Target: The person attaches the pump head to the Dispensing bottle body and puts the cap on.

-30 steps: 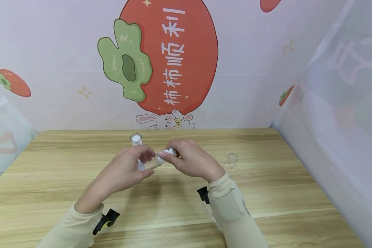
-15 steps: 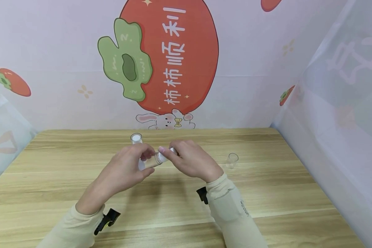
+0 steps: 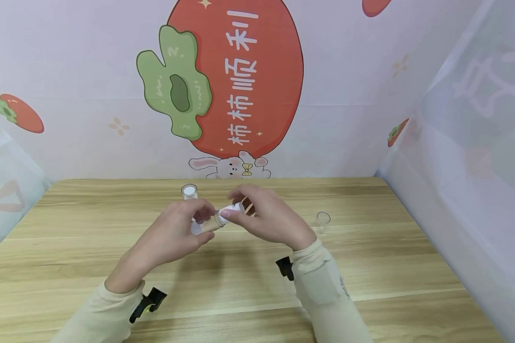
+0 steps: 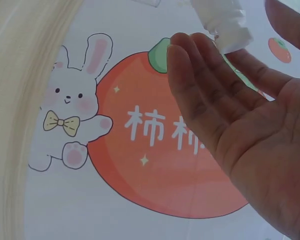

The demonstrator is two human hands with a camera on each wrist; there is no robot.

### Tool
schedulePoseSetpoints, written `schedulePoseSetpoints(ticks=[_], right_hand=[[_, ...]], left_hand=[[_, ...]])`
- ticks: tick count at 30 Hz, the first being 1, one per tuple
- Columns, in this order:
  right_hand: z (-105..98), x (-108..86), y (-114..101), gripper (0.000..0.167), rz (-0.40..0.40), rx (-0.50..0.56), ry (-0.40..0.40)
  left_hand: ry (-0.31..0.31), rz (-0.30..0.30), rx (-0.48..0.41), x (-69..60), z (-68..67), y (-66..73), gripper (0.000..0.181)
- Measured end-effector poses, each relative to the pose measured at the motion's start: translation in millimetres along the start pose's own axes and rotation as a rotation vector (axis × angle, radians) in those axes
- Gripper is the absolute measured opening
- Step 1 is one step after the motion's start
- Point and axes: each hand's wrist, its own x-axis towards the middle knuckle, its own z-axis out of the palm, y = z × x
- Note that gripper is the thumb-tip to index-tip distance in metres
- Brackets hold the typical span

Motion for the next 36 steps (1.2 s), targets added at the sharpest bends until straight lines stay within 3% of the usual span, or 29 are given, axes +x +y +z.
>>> schedulePoseSetpoints(ticks=[6,11,25,36], right_hand=[[-1.2,-1.3,2.7,0.043,-0.119,0.020,0.000],[-1.0,-0.7,3.4,0.046,-0.161,0.009,-0.008],[2.4,1.4,3.8,0.038,-0.178,-0.041,0.007],[2.8,1.6,4.2,0.032,-0.175,-0.030,0.018]], left_hand=[[-0.033,-0.006,-0.045,0.7,0.1,-3.2,0.029],[-0.061,-0.028,-0.064,1.4,0.0,-4.1,0.030],[-0.090,-0.035,-0.086,1.5,-0.3,-5.7,0.031],[-0.053,-0.022,-0.078,0.7,-0.6,-5.3,0.031]])
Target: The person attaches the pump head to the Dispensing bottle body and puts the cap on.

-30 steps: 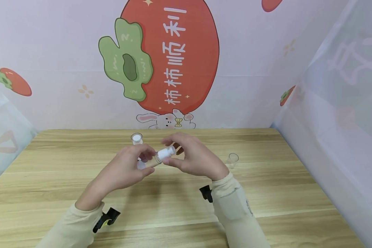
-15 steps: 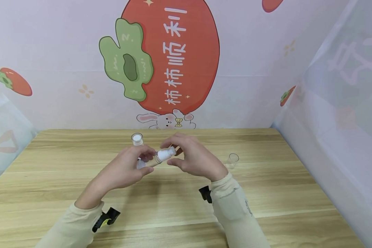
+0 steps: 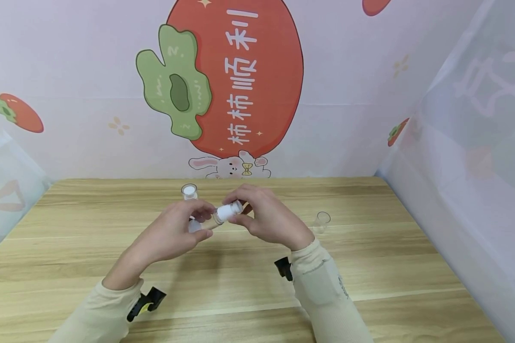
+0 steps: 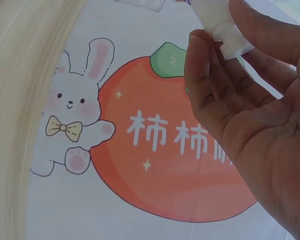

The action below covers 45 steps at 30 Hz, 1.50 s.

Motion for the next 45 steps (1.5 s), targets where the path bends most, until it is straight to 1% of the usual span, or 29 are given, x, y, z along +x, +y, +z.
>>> schedulePoseSetpoints(ticks=[9,18,22,26,32,38,45], right_hand=[[-0.3,1.1,-0.2,0.024,0.055,0.006,-0.010],[0.0,3.4,-1.3,0.014,0.120,-0.020,-0.028],[0.9,3.9,-1.3,0.012,0.136,-0.039,-0.024],[2.3,3.8,-0.7,0.014,0.145,-0.053,-0.014],[3.6,3.6,0.4,0.017,0.159,-0.073,-0.002],[2.7,3.8,-0.6,0.019,0.182,-0.062,-0.006],[0.5,3.4,-1.5,0.019,0.187,-0.041,-0.006]], left_hand=[[0.069,0.000,0.023,-1.5,0.5,1.4,0.034],[0.163,0.041,0.092,-1.8,1.4,3.0,0.033],[0.183,0.049,0.119,-1.1,1.9,3.2,0.033],[0.199,0.059,0.140,-0.7,2.2,3.4,0.033],[0.192,0.055,0.136,-0.4,2.3,4.0,0.034],[0.172,0.047,0.112,-0.2,1.1,4.2,0.035],[0.153,0.041,0.092,0.8,0.5,2.9,0.035]])
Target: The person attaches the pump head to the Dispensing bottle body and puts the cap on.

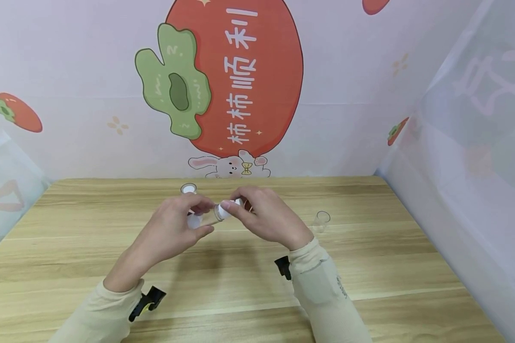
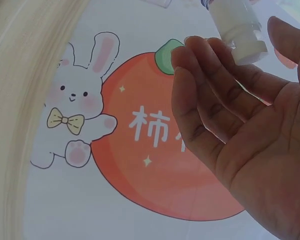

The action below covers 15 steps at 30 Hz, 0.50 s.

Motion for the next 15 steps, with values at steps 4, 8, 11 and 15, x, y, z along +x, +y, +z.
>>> schedulePoseSetpoints(ticks=[4,8,11,15], right_hand=[[-1.9,-1.1,-0.5,0.022,-0.010,0.015,0.005],[-3.1,-3.0,-0.4,0.028,-0.039,0.025,0.015],[-4.0,-4.2,0.3,0.033,-0.071,0.035,0.019],[-5.1,-5.4,0.8,0.040,-0.114,0.029,0.019]], left_hand=[[-0.005,-0.003,-0.017,0.4,0.2,-1.2,0.035],[-0.006,0.005,-0.035,0.3,0.3,-3.0,0.034],[-0.013,0.010,-0.049,0.3,0.1,-4.4,0.033],[-0.026,0.008,-0.069,0.5,-0.6,-5.7,0.033]])
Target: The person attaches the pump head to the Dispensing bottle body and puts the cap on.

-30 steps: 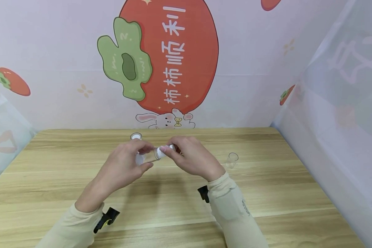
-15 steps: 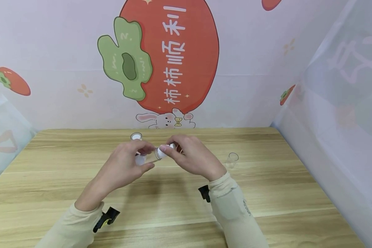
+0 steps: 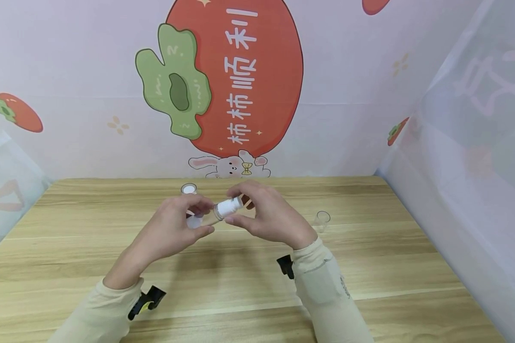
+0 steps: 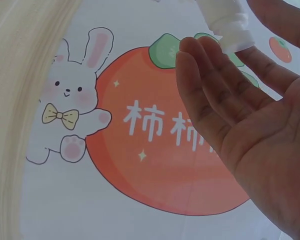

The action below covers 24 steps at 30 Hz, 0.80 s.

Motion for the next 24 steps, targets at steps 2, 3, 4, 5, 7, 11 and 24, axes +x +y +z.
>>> schedulePoseSetpoints(ticks=[2,3,4,5,7,11,24], right_hand=[[-0.4,-0.1,0.1,0.043,-0.017,-0.009,-0.001],[-0.5,-0.1,0.1,0.044,-0.024,-0.015,-0.001],[-0.5,-0.1,0.2,0.044,-0.031,-0.019,-0.002],[-0.5,0.0,0.3,0.045,-0.036,-0.020,-0.002],[-0.4,0.4,0.6,0.045,-0.048,-0.016,-0.004],[-0.1,1.1,0.8,0.044,-0.067,-0.005,-0.009],[2.0,1.9,0.1,0.036,-0.085,-0.010,0.002]], left_hand=[[-0.006,-0.005,-0.008,0.1,-0.3,-0.4,0.033],[-0.008,-0.007,-0.011,0.1,-0.5,-0.5,0.033],[-0.011,-0.009,-0.014,0.1,-0.6,-0.5,0.033],[-0.014,-0.011,-0.016,0.1,-0.8,-0.5,0.032],[-0.016,-0.014,-0.018,0.1,-1.0,-0.7,0.032],[-0.017,-0.012,-0.020,0.2,-0.9,-0.9,0.032],[-0.022,-0.007,-0.036,-0.4,0.3,-0.6,0.032]])
